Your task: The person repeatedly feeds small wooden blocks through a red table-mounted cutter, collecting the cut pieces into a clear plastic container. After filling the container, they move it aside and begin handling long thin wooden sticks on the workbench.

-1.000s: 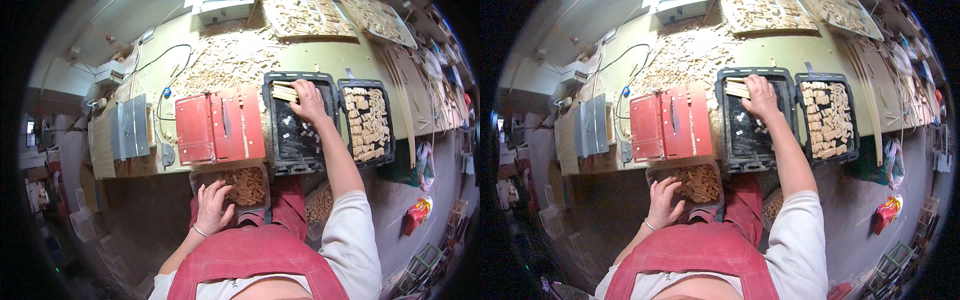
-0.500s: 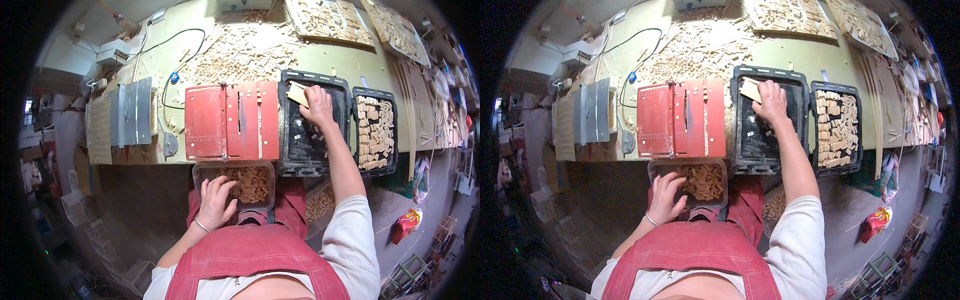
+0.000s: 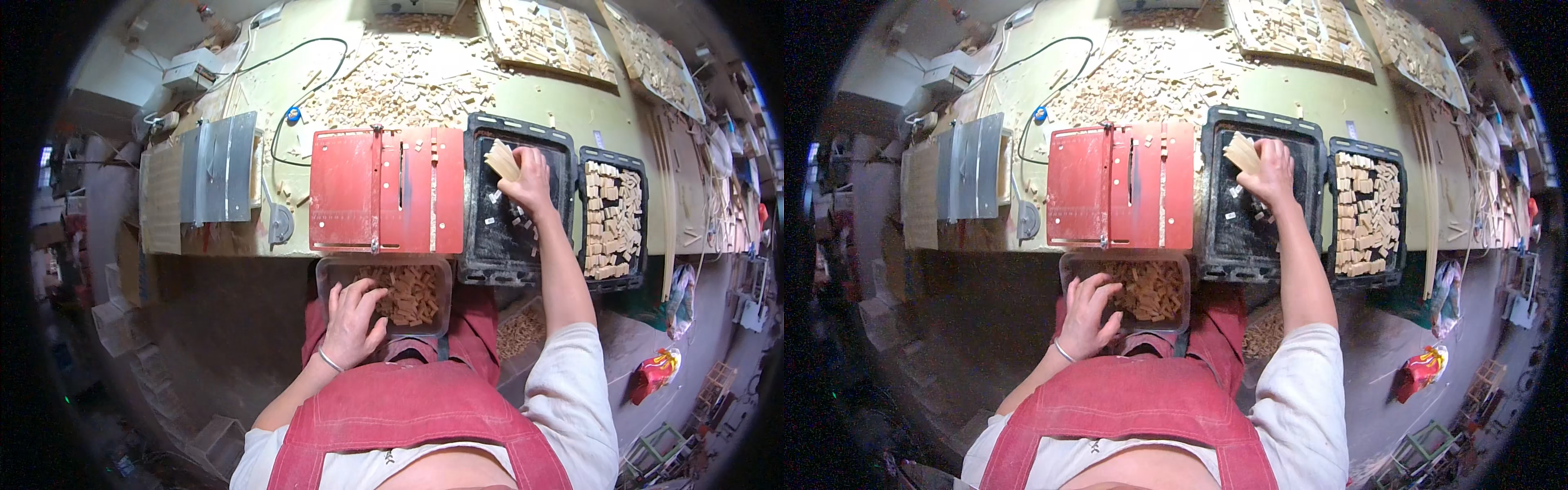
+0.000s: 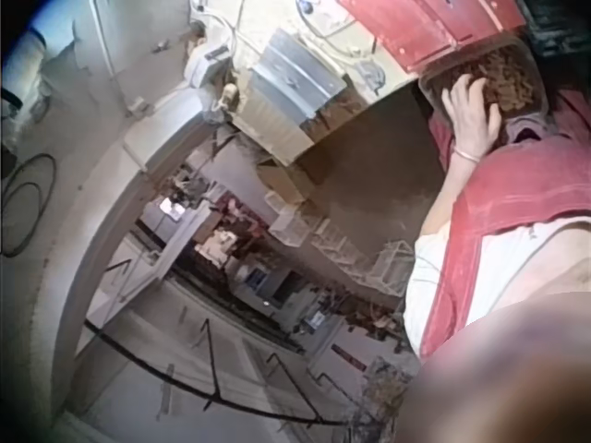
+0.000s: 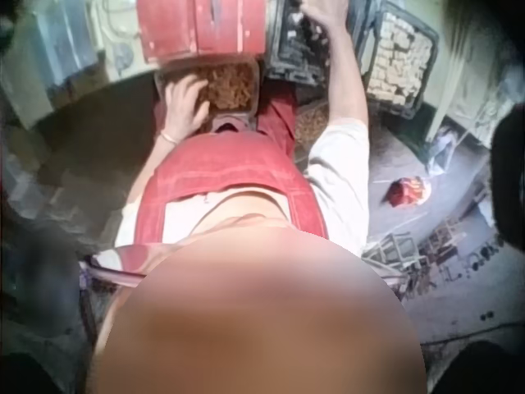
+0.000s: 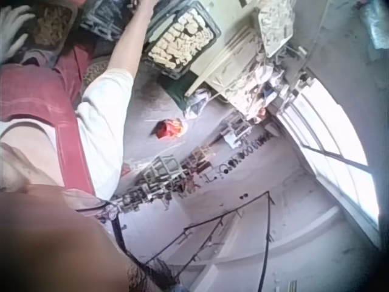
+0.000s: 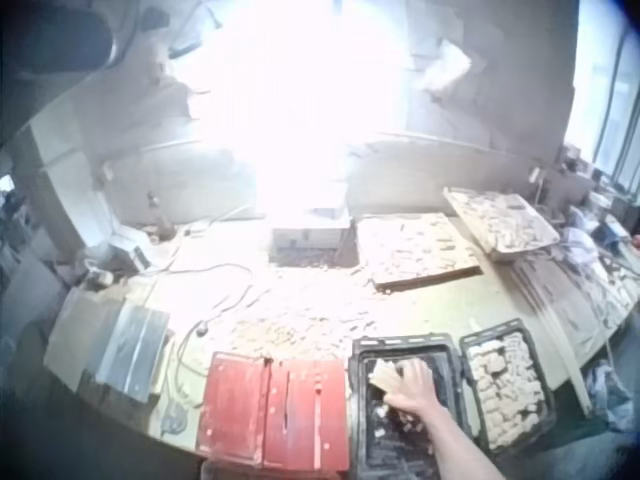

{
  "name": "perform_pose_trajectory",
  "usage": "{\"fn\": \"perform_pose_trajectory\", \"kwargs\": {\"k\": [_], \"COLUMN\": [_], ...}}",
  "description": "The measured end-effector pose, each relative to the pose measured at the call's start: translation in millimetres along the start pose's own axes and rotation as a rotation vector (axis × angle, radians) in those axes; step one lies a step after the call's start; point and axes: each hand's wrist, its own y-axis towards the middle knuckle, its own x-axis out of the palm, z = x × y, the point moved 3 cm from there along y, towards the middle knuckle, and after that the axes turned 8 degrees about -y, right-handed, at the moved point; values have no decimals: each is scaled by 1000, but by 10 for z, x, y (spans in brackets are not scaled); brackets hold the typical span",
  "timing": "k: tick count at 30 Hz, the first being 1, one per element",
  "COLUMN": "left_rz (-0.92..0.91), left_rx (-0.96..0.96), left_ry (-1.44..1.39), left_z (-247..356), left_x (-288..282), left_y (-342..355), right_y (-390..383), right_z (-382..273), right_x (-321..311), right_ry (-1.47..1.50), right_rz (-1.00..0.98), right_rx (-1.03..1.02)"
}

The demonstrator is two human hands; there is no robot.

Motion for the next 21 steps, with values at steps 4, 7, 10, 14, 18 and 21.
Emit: {"fn": "perform_pose_trajectory", "kwargs": {"k": [4,7,10,14,18,21], "left_rz": [-19,-14,-2,21,97,135], "left_rx": [-11,2,61,75,79,101], "left_ry": [-33,-46,-47,-57,-70,-63], "left_z": [-10,-27,1,18,-25,-61], "left_x": [-13,23,30,-17,-63,-146], "left_y": [-40,-94,-102,-182,-290,-271], "right_y": [-556,-921,-1143,-1320,-1371,-1292], "right_z": [-114,-507,-731,-983,-1312,-1630], "right_x": [-140,-400,-542,-648,-749,-805], "right_ry": [335,482,445,483,342,142], "right_rz": [214,213,302,305,274,203], "right_rx": [-6,-2,-85,-93,-212,-384]}}
